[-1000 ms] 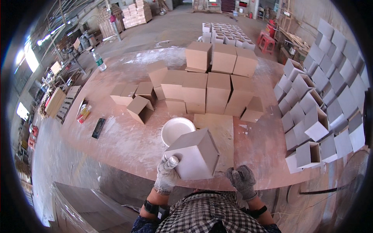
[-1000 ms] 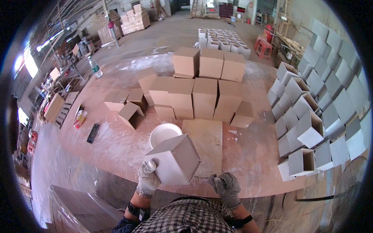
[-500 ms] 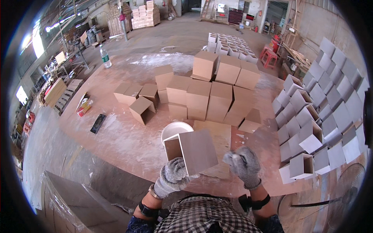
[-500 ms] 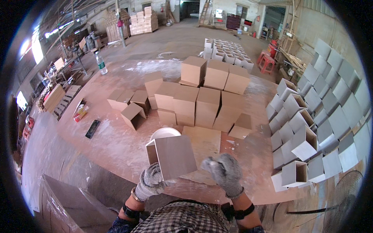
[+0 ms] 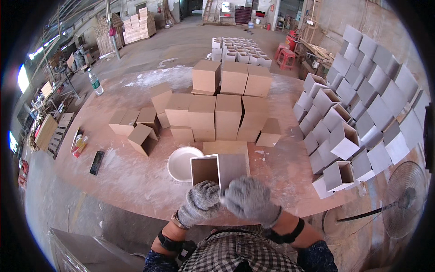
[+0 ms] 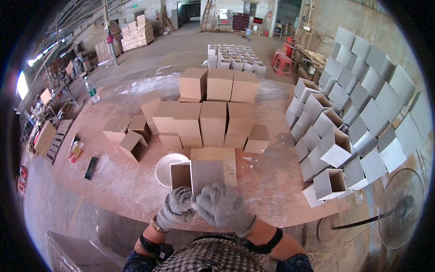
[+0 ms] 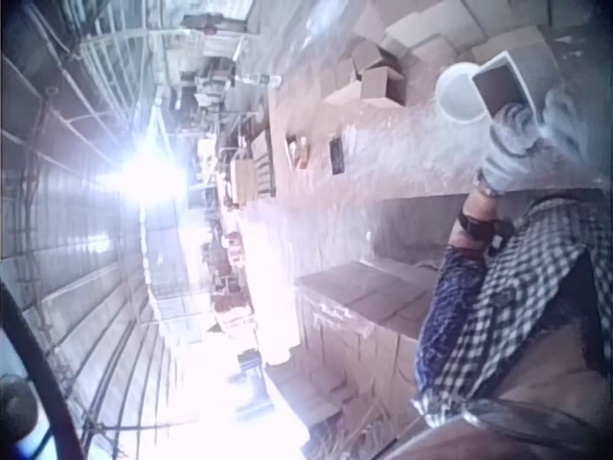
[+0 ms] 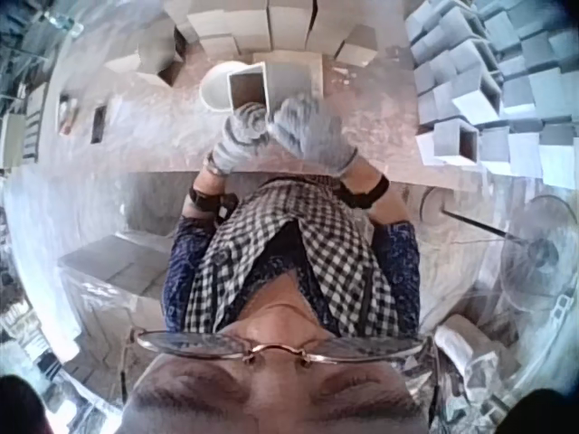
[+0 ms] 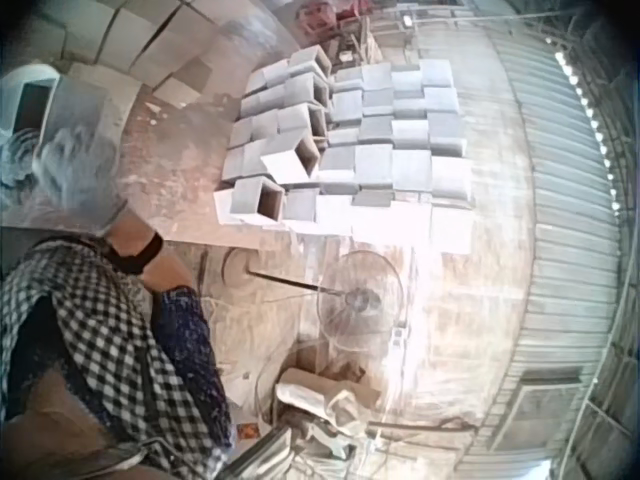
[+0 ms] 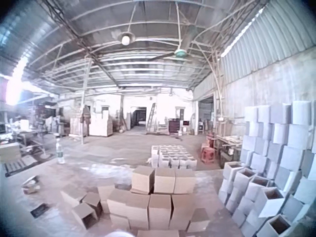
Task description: Cleaning the interior and exterior surfaces of small wooden or cardboard boxes using a cloth.
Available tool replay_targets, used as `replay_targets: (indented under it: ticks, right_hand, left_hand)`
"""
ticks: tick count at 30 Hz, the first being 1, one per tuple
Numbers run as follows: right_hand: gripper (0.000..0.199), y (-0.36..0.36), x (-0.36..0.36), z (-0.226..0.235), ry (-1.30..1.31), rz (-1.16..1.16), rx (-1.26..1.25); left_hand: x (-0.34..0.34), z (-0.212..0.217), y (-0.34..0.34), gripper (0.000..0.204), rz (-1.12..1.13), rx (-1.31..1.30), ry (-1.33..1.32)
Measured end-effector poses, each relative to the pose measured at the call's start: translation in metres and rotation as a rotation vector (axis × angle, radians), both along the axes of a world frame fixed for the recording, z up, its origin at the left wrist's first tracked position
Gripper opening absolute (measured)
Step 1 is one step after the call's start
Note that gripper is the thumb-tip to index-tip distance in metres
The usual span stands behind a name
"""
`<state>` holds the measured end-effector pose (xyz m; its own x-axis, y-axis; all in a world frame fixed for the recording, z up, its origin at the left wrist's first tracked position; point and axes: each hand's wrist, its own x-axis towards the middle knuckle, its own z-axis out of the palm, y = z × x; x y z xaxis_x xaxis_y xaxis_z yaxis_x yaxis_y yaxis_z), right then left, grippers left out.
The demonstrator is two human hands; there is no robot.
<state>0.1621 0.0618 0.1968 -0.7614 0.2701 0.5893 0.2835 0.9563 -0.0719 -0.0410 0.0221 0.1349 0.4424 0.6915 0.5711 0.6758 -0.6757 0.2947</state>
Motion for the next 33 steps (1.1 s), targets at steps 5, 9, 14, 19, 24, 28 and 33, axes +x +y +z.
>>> replay_targets:
  ticks: [5, 9, 14, 19, 24, 28, 33]
  right_hand:
    - [0.013, -0.032, 0.033, -0.012, 0.120, -0.057, -0.024]
    - [0.016, -0.033, 0.080, -0.022, 0.464, -0.265, -0.460]
    - [0.018, -0.035, 0.121, -0.038, 0.599, -0.265, -0.693]
    - [0.016, -0.037, 0.178, -0.083, 0.629, -0.616, -0.845]
    - [0.021, -0.042, 0.239, -0.086, 0.649, -0.700, -0.844]
    - [0.022, -0.056, 0.287, -0.069, 0.605, -0.914, -0.766]
    - [0.019, -0.071, 0.352, -0.096, 0.547, -1.103, -0.725]
  left_hand:
    - [0.005, 0.005, 0.019, 0.044, 0.022, 0.029, -0.032]
    - [0.011, 0.004, 0.031, 0.044, -0.045, -0.023, -0.091]
    - [0.037, -0.003, 0.033, 0.047, -0.160, -0.772, -1.027]
    - [0.082, 0.038, 0.043, 0.038, -0.135, -0.488, -0.567]
    - [0.137, 0.056, 0.060, 0.043, -0.300, -0.524, -0.713]
    - [0.188, 0.060, 0.082, 0.037, -0.464, -0.803, -0.943]
    - [0.256, 0.087, 0.131, 0.028, -0.662, -0.430, -0.243]
